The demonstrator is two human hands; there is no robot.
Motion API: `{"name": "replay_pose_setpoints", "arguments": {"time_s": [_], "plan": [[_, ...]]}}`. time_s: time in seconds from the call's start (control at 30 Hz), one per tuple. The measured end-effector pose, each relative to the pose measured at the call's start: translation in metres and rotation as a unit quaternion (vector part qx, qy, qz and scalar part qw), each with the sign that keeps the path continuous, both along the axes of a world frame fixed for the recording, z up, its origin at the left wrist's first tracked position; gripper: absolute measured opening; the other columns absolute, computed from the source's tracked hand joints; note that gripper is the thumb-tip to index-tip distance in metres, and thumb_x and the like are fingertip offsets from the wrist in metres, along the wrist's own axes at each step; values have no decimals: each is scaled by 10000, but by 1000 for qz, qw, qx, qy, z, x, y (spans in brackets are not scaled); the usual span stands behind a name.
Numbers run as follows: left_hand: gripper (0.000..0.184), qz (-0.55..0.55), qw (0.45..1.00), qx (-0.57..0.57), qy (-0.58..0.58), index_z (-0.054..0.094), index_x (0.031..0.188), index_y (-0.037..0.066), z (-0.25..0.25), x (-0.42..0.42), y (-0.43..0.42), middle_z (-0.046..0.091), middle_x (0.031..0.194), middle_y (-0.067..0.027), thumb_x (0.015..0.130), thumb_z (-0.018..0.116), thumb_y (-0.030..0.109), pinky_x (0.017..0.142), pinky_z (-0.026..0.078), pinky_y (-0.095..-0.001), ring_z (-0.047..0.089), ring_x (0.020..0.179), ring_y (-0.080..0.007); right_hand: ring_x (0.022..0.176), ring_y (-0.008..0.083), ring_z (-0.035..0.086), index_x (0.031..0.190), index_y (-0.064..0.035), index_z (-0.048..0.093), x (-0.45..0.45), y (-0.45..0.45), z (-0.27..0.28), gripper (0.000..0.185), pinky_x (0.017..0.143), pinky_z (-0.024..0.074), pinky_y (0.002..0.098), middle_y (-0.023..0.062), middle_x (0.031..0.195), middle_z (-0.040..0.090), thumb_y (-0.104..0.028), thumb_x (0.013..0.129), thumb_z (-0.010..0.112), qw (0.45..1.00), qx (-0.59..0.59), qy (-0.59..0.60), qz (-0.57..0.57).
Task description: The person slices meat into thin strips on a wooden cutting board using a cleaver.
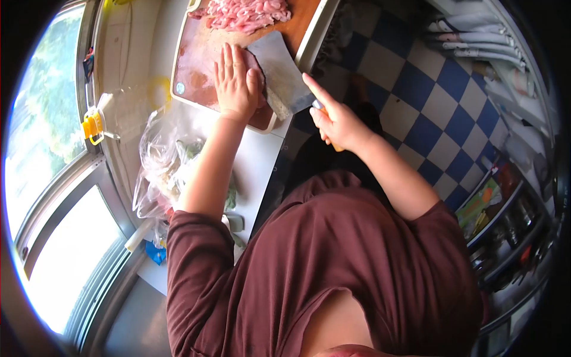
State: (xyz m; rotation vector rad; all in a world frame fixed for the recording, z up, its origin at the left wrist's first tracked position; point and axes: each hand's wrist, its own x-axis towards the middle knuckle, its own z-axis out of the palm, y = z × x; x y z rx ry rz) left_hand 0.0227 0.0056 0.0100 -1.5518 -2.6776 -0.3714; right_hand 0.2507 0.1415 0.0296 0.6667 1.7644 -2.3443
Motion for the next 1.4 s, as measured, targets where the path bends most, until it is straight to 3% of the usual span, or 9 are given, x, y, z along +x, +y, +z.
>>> {"name": "replay_pose_setpoints", "arguments": {"time_s": [0.17, 0.2, 0.3, 0.47, 0.7, 0.83, 1.2, 1.3, 1.4], "plan": [[642, -25, 999, 23, -25, 295, 1478, -62, 1, 0, 2, 302, 1530, -263, 965, 400, 309, 1186, 181, -484, 261, 1438, -402, 489, 280, 584, 1562, -236, 150, -8, -24, -9, 715, 515, 475, 411, 145, 569, 547, -95, 947, 488, 995, 89, -11, -40], [639, -21, 999, 21, -26, 297, 1476, -66, 2, 3, 1, 306, 1527, -267, 964, 398, 305, 1184, 185, -482, 268, 1433, -405, 528, 381, 589, 1555, -213, 162, -18, -26, -16, 712, 531, 450, 471, 210, 578, 545, -106, 939, 502, 992, 114, 7, -55], [636, -14, 999, 24, -22, 300, 1474, -68, 1, 3, 0, 314, 1522, -269, 962, 397, 296, 1182, 190, -483, 280, 1426, -408, 560, 408, 593, 1554, -197, 163, -34, -27, -20, 708, 549, 451, 491, 227, 603, 558, -113, 939, 505, 988, 133, 10, -73], [636, -15, 1000, 14, -14, 302, 1474, -64, 2, 4, 1, 325, 1518, -264, 958, 400, 295, 1180, 192, -487, 290, 1420, -409, 566, 419, 595, 1551, -184, 175, 4, -44, -6, 742, 552, 450, 511, 223, 612, 569, -86, 905, 527, 987, 141, 31, -76], [634, -6, 999, 33, -18, 305, 1477, -53, 2, 6, 3, 327, 1519, -259, 951, 395, 290, 1183, 187, -489, 293, 1419, -406, 572, 411, 601, 1549, -179, 169, -29, -36, -12, 724, 536, 441, 507, 216, 616, 575, -117, 926, 531, 987, 141, -6, -77], [632, 4, 1000, 14, -2, 306, 1474, -55, -2, 6, 3, 331, 1515, -262, 953, 390, 291, 1183, 186, -485, 297, 1416, -407, 580, 419, 605, 1553, -184, 158, 11, -52, -7, 749, 550, 438, 511, 216, 630, 581, -82, 910, 530, 989, 123, 27, -79], [623, 3, 999, 33, -15, 312, 1470, -53, -2, 6, 3, 335, 1511, -263, 960, 409, 291, 1178, 191, -491, 300, 1411, -414, 591, 429, 606, 1556, -175, 132, -6, -58, -6, 768, 556, 449, 525, 229, 637, 585, -77, 900, 519, 989, 126, -5, -71], [621, -2, 999, 44, -19, 314, 1467, -56, -1, 4, 5, 337, 1506, -272, 959, 419, 285, 1175, 199, -493, 304, 1405, -422, 610, 434, 613, 1559, -184, 123, 2, -66, -9, 778, 563, 455, 527, 234, 653, 594, -78, 898, 521, 977, 177, 54, -103], [620, 4, 998, 52, -39, 315, 1465, -57, -3, 8, 0, 339, 1502, -276, 956, 423, 281, 1172, 203, -496, 305, 1401, -427, 606, 440, 612, 1553, -188, 142, -29, -50, -9, 760, 565, 455, 535, 241, 631, 588, -102, 903, 527, 986, 144, -7, -79]]}}
